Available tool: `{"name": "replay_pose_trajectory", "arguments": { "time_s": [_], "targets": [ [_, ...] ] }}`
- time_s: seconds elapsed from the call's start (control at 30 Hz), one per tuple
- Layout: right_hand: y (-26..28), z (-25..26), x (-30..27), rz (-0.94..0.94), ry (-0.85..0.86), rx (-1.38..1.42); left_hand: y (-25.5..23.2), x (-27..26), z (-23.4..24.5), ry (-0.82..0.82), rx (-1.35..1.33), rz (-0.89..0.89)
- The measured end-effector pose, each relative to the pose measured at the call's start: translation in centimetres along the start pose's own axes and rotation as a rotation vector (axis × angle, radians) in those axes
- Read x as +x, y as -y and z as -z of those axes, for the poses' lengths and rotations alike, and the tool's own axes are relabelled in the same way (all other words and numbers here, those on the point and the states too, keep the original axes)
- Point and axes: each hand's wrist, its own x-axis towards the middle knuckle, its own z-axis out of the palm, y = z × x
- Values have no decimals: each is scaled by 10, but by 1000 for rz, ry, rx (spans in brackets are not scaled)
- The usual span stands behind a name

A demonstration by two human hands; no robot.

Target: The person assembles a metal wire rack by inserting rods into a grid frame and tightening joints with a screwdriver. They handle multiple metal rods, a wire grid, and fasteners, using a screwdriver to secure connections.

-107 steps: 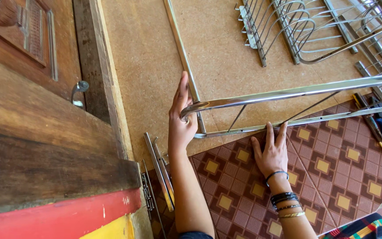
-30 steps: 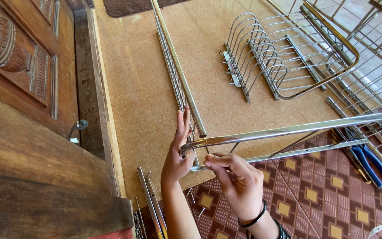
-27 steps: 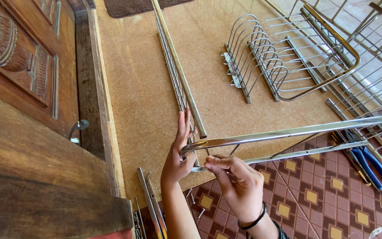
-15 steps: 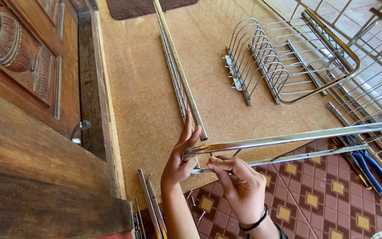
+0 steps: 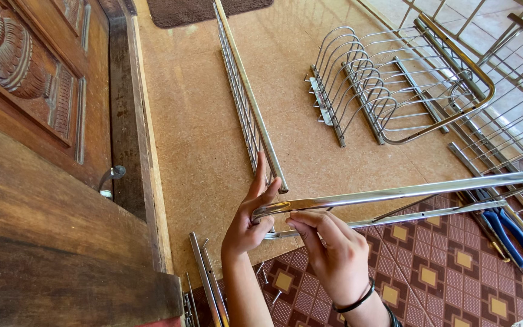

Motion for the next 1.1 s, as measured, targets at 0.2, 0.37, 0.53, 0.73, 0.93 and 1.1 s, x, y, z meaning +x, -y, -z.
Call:
{"name": "replay_pose_trajectory", "arguments": {
  "time_s": [0.2, 0.37, 0.53, 0.73, 0.93, 1.1],
  "targets": [
    [11, 6, 8, 238, -62, -92, -1, 1, 1, -10, -10, -1],
    [12, 8, 12, 292, -68, -115, 1, 0, 2, -36, -50, -52],
    [12, 15, 11, 354, -46, -149, 0, 3, 0, -52, -170, -13],
    [11, 14, 6, 321, -82, -113, 2, 3, -3, -58, -132, -44],
    [11, 11, 6, 370, -75, -147, 5, 3, -1, -49, -128, -54],
    [11, 14, 6, 502, -21, -211, 8, 3, 0, -27, -124, -37]
  ]
}}
